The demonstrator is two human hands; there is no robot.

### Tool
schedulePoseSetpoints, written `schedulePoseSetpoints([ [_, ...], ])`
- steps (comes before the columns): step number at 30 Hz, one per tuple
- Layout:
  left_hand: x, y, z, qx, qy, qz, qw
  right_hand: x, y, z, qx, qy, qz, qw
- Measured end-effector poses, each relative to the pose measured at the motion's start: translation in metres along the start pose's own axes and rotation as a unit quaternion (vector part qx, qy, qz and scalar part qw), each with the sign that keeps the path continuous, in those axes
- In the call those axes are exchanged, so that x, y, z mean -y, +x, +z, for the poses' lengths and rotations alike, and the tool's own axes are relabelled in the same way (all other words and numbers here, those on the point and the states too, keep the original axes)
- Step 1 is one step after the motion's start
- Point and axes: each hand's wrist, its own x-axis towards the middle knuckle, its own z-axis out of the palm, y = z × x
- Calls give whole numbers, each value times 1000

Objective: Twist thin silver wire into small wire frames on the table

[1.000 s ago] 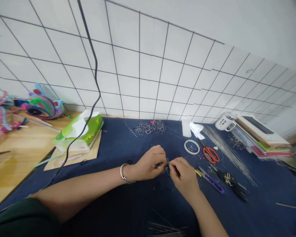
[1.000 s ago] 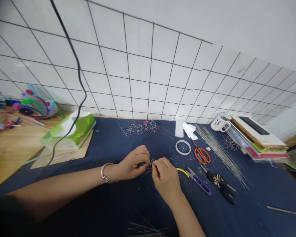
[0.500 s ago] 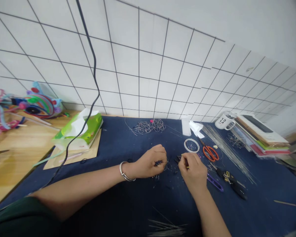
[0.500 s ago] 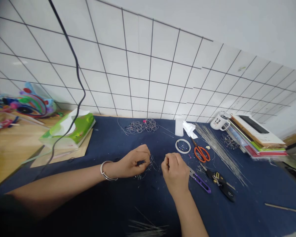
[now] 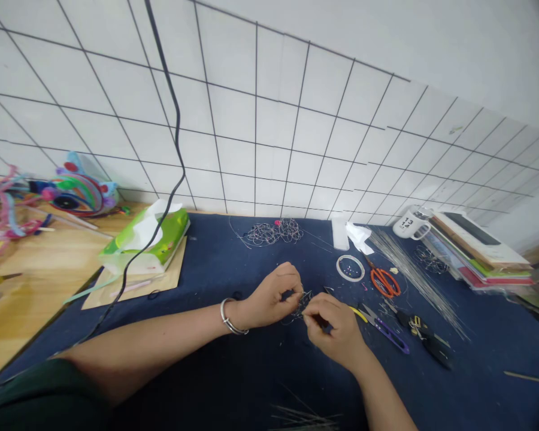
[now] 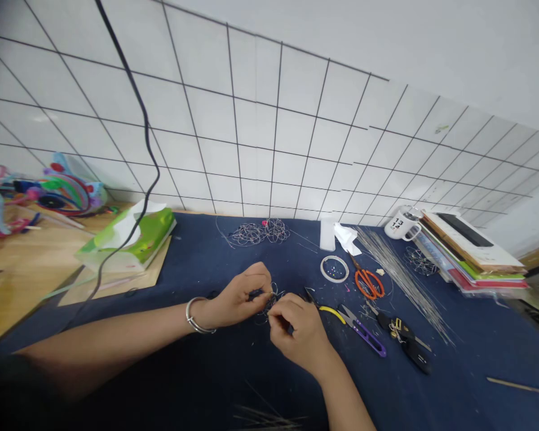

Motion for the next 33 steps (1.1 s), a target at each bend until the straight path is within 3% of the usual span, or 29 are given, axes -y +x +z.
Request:
schedulePoseSetpoints([
  [5, 1, 0, 1, 12, 2, 5, 1000, 6, 1, -7, 26, 58, 11, 998],
  [9, 2, 2, -1, 9, 13, 6, 1000, 4, 0, -13, 11, 56, 40, 998],
  [15, 2, 3, -2, 17, 22, 16, 999, -5, 2, -14, -103, -10, 104, 989],
  [20, -1, 2, -1, 23, 33, 33, 999, -7, 1, -5, -63, -21, 71, 995],
  [25, -2, 3, -2, 28, 43, 43, 998, -7, 1, -1, -76, -40, 35, 996],
  [33, -3, 4, -3, 68, 13, 30, 997, -12, 0, -4, -76, -48, 42, 995],
])
